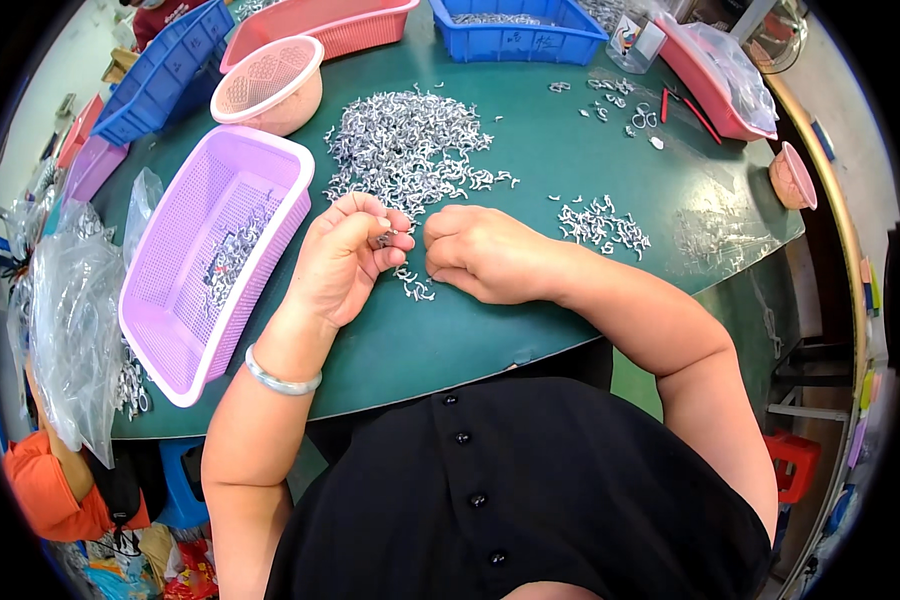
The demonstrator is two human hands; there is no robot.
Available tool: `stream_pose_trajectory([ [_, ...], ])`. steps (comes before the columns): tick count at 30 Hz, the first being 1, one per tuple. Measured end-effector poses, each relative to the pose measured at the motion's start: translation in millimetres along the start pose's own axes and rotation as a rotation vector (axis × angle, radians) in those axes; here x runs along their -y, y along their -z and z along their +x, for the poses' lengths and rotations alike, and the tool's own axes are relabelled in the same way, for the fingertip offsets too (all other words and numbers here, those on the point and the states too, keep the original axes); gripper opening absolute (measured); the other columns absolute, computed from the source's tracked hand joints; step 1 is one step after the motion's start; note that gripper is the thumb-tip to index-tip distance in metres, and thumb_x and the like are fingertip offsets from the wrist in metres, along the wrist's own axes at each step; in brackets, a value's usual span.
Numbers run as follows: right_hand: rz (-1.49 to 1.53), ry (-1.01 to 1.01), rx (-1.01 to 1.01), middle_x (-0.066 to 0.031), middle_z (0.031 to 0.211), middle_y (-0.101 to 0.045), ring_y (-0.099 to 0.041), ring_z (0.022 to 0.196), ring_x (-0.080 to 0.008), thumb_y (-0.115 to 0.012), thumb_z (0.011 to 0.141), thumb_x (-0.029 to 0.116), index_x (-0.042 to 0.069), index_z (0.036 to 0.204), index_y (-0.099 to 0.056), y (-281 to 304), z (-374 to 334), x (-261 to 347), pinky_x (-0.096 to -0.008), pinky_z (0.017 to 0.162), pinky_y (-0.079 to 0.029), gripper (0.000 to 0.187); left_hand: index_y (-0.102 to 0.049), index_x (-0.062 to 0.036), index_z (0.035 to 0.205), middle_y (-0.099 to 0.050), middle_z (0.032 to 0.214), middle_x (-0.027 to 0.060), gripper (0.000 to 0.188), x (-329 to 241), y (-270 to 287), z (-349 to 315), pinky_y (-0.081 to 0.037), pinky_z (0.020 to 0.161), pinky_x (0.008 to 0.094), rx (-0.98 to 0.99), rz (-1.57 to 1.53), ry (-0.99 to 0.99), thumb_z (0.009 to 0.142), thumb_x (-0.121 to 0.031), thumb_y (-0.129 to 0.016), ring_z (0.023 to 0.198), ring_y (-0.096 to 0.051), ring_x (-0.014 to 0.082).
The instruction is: The person connects small metal pieces together by hand.
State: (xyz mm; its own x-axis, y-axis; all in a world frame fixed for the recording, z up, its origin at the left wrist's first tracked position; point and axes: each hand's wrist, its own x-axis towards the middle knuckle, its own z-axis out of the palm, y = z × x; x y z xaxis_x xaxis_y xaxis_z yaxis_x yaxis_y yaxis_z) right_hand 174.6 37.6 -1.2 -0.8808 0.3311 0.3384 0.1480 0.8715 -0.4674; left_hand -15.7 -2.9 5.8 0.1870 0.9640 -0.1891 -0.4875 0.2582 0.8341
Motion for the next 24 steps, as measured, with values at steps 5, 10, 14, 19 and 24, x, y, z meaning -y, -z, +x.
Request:
stream_pose_trajectory([
  [5,0.067,-0.083,-0.033,-0.0071,0.077,-0.051,-0.052,0.077,-0.0256,-0.060,0.071,0.006,0.005,0.074,-0.056,2.1,1.0,1.3,-0.0348,0.067,-0.043,0.005,-0.052,-0.0017,0.090,-0.057,0.079,0.0080,0.013,-0.6,0.9,0.8,-0.047,0.057,0.0217,-0.008,-0.010,0.022,0.079,0.000,-0.045,0.066,-0.056,0.0135],
  [10,0.065,0.013,-0.034,-0.0070,0.077,-0.051,-0.052,0.076,-0.0253,-0.061,0.071,0.006,0.004,0.073,-0.056,1.1,-2.0,-1.9,-0.0348,0.068,-0.043,0.005,-0.052,-0.0004,0.091,-0.056,0.076,0.0062,0.013,0.4,1.0,1.6,-0.045,0.055,0.0209,0.030,0.027,0.056,0.080,-0.001,-0.046,0.064,-0.054,0.0121],
  [14,0.080,-0.021,-0.026,-0.0070,0.078,-0.051,-0.052,0.075,-0.0251,-0.061,0.071,0.007,0.004,0.073,-0.056,-1.3,-2.1,-2.6,-0.0348,0.068,-0.043,0.006,-0.053,-0.0006,0.091,-0.056,0.076,0.0057,0.012,0.3,1.0,2.9,-0.045,0.055,0.0206,0.035,0.035,0.062,0.081,-0.003,-0.047,0.064,-0.054,0.0115],
  [19,0.187,-0.103,-0.100,-0.0083,0.078,-0.051,-0.051,0.074,-0.0244,-0.059,0.075,0.004,0.003,0.076,-0.056,-0.5,1.3,-1.4,-0.0324,0.067,-0.042,0.004,-0.053,-0.0015,0.090,-0.056,0.075,0.0043,0.010,1.0,3.4,2.3,-0.043,0.053,0.0204,0.010,0.078,0.063,0.083,-0.006,-0.049,0.062,-0.053,0.0106],
  [24,0.312,-0.193,-0.156,-0.0105,0.077,-0.053,-0.053,0.075,-0.0276,-0.057,0.079,0.008,0.002,0.079,-0.056,4.5,2.4,-2.5,-0.0346,0.067,-0.043,0.006,-0.055,-0.0039,0.087,-0.056,0.073,0.0033,0.007,1.7,-0.2,0.2,-0.041,0.050,0.0194,0.006,0.159,0.084,0.083,-0.008,-0.050,0.060,-0.052,0.0099],
])
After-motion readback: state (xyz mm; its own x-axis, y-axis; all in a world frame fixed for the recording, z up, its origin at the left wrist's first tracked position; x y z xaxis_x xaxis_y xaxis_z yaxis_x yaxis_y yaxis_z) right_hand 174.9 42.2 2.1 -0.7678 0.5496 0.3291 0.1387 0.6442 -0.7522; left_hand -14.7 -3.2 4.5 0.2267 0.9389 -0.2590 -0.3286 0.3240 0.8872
